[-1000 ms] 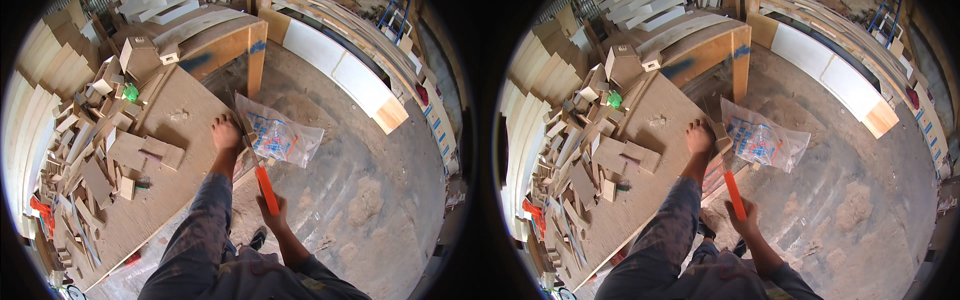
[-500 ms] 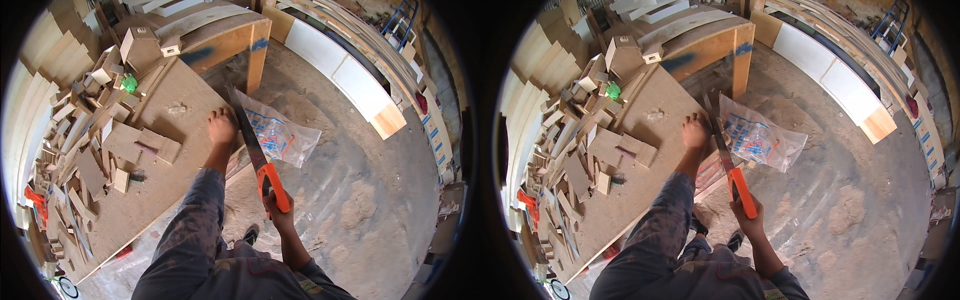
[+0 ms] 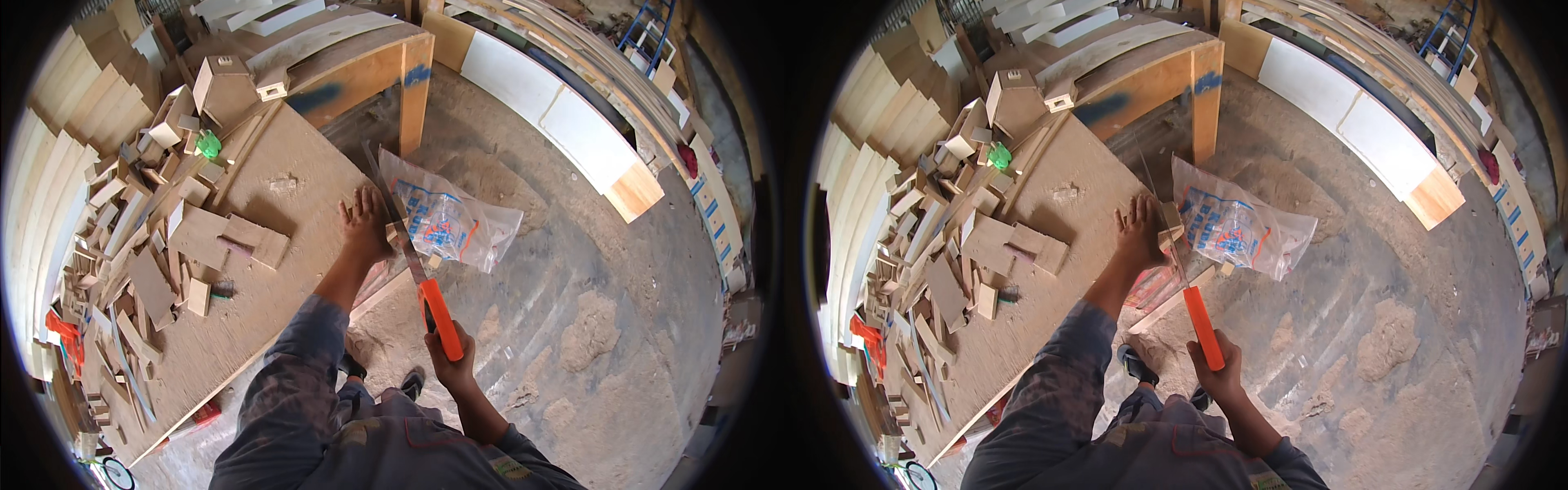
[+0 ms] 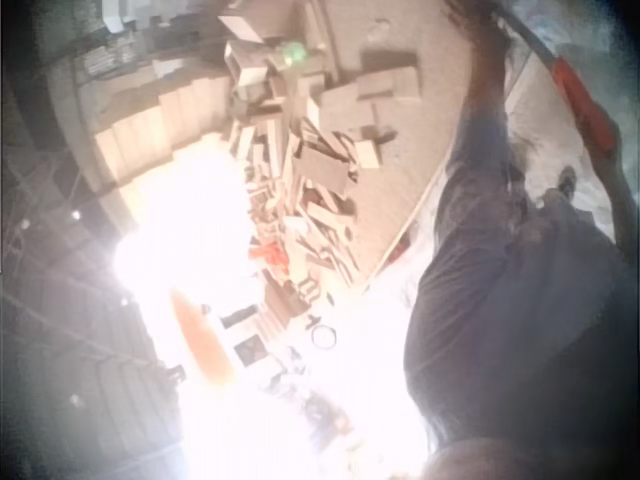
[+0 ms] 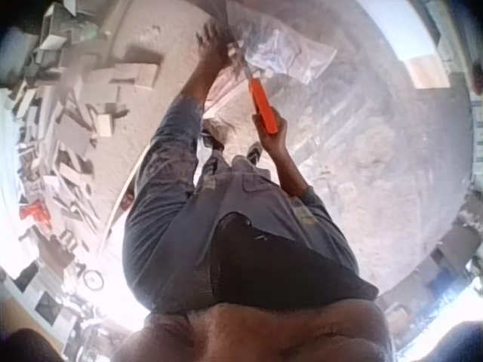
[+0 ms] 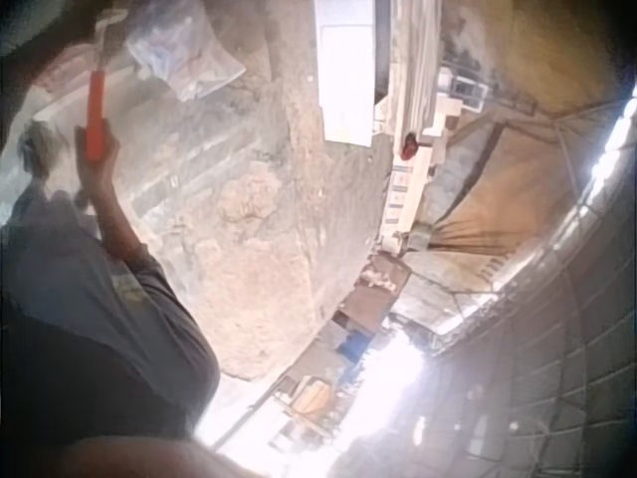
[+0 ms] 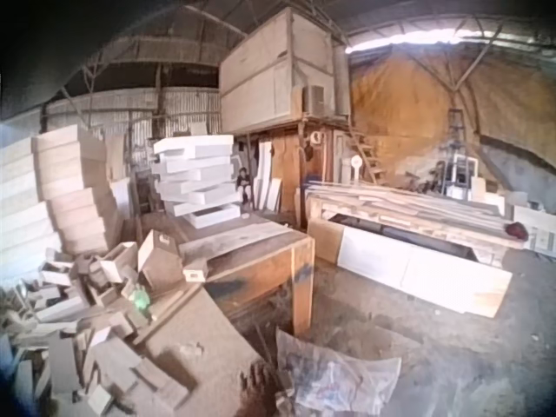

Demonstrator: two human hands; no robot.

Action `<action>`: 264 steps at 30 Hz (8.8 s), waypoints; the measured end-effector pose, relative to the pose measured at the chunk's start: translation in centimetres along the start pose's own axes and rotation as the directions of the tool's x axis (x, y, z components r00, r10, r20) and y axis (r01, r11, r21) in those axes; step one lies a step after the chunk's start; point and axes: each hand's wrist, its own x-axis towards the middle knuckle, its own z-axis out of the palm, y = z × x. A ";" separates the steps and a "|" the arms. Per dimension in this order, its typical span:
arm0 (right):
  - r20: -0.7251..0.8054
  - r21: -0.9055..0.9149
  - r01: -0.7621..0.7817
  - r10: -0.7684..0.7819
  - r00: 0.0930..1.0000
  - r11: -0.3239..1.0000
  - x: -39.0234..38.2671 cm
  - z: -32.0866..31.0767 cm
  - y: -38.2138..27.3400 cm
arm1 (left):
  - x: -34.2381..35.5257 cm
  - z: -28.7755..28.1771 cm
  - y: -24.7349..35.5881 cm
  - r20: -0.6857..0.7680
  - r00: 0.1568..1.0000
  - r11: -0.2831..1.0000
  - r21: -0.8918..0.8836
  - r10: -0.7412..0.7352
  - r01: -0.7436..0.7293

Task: The person marks a wood block with a pencil and then uses a handsaw to cut it while holding it against a workbench.

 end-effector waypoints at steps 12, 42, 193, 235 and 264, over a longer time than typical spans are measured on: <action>0.015 -0.087 -0.067 0.069 0.998 0.994 0.8 -0.7 -1.6 | 0.6 3.7 0.4 -0.182 0.983 0.987 0.150 -0.031 0.059; 0.110 -0.146 0.106 -0.091 0.990 0.984 5.1 -3.9 -7.3 | 1.2 5.6 0.1 -0.319 0.948 0.988 0.139 -0.015 0.063; 0.429 -0.243 0.058 0.054 0.902 0.968 17.2 -4.0 -15.5 | 6.7 3.9 -1.2 -0.357 0.872 0.938 -0.210 -0.336 0.275; 0.433 -0.133 0.170 -0.097 0.896 0.976 8.2 -2.9 -2.0 | 1.2 5.0 -2.4 -0.426 0.903 0.999 -0.009 -0.045 0.045; 0.411 -0.010 0.069 -0.059 0.910 0.998 9.5 -4.6 -1.1 | 2.4 5.7 -0.7 -0.406 0.875 0.923 0.158 -0.264 0.351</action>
